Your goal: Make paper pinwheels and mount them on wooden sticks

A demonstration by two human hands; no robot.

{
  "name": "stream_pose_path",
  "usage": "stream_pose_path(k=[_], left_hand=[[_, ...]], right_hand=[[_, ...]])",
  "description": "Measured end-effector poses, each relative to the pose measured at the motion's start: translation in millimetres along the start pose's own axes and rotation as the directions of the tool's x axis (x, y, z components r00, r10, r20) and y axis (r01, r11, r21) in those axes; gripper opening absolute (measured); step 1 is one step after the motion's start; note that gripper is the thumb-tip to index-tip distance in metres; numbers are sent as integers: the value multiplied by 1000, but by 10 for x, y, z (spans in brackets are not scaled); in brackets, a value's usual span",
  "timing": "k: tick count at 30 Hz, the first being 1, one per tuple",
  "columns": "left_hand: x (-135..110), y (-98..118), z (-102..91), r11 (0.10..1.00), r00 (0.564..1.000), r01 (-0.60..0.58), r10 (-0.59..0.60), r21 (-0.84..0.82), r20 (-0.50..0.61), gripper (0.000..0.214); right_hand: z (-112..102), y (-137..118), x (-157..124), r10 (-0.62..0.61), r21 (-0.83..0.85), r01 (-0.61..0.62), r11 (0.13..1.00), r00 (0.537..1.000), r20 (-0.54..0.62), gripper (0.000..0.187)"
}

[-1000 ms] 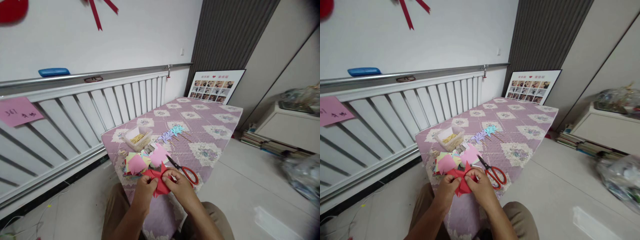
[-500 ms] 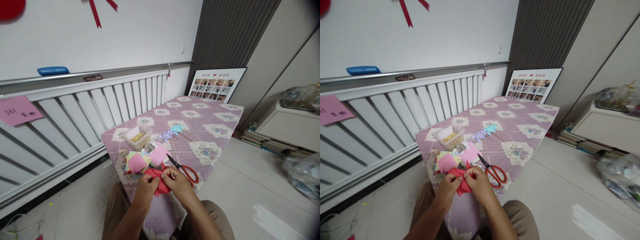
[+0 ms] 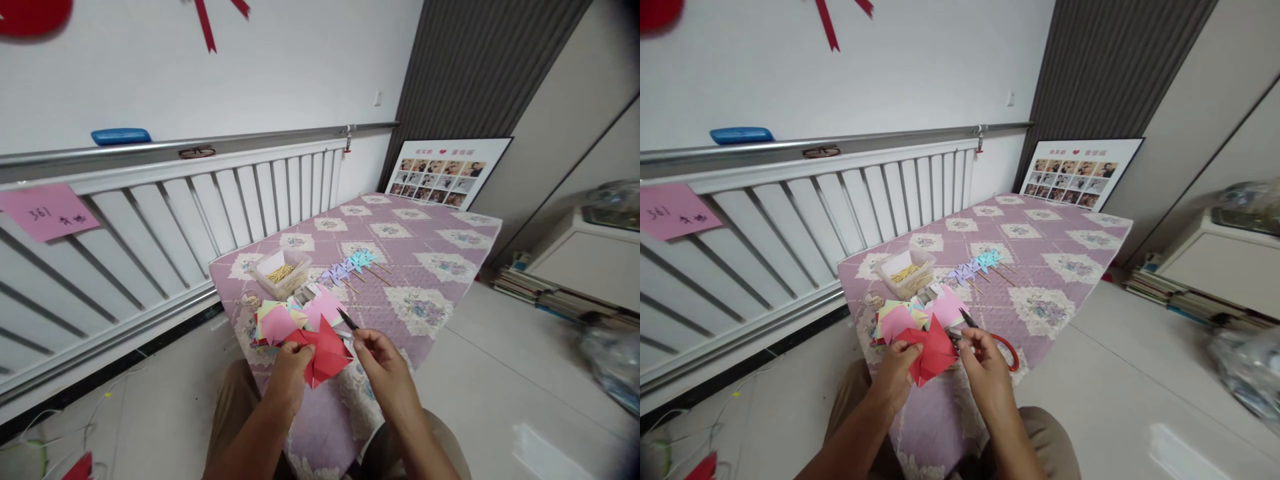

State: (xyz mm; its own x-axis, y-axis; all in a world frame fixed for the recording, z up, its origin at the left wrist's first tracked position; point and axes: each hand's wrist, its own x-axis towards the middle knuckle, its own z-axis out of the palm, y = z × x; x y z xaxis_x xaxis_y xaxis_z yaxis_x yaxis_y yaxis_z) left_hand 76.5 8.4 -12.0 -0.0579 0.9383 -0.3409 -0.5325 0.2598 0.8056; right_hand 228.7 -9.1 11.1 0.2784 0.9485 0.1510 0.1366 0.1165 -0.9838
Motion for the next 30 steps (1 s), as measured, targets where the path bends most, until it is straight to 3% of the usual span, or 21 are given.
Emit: stream_pose_path(k=[2, 4, 7, 9, 12, 14, 17, 24, 30], left_hand=[[13, 53, 12, 997, 1000, 9, -9, -77, 4, 17], [13, 112, 31, 992, 999, 25, -22, -123, 24, 18], [0, 175, 70, 989, 997, 44, -35, -142, 67, 17], [-9, 185, 97, 987, 994, 62, -48, -149, 98, 16], [-22, 170, 126, 984, 991, 81, -63, -159, 114, 16], [-36, 164, 139, 984, 990, 89, -70, -157, 123, 17], [-73, 182, 161, 985, 987, 94, -72, -148, 143, 18], [-141, 208, 213, 991, 997, 43, -34, -126, 74, 16], [-191, 145, 237, 992, 996, -2, 13, -129, 84, 9]], right_hand=[[-48, 81, -77, -84, -55, 84, 995, 996, 7, 22], [-50, 157, -181, -203, -148, 220, 964, 971, 124, 19], [22, 247, -326, -344, -255, 435, 864, 878, 331, 32], [84, 294, -374, -409, -313, 546, 777, 816, 408, 40], [141, 334, -356, -470, -379, 628, 680, 769, 433, 41], [152, 325, -309, -486, -377, 637, 672, 764, 425, 38], [156, 255, -250, -474, -339, 607, 719, 785, 399, 30], [203, 62, -266, -330, -226, 402, 887, 895, 299, 12], [271, 10, -293, -213, -137, 242, 961, 957, 196, 19]])
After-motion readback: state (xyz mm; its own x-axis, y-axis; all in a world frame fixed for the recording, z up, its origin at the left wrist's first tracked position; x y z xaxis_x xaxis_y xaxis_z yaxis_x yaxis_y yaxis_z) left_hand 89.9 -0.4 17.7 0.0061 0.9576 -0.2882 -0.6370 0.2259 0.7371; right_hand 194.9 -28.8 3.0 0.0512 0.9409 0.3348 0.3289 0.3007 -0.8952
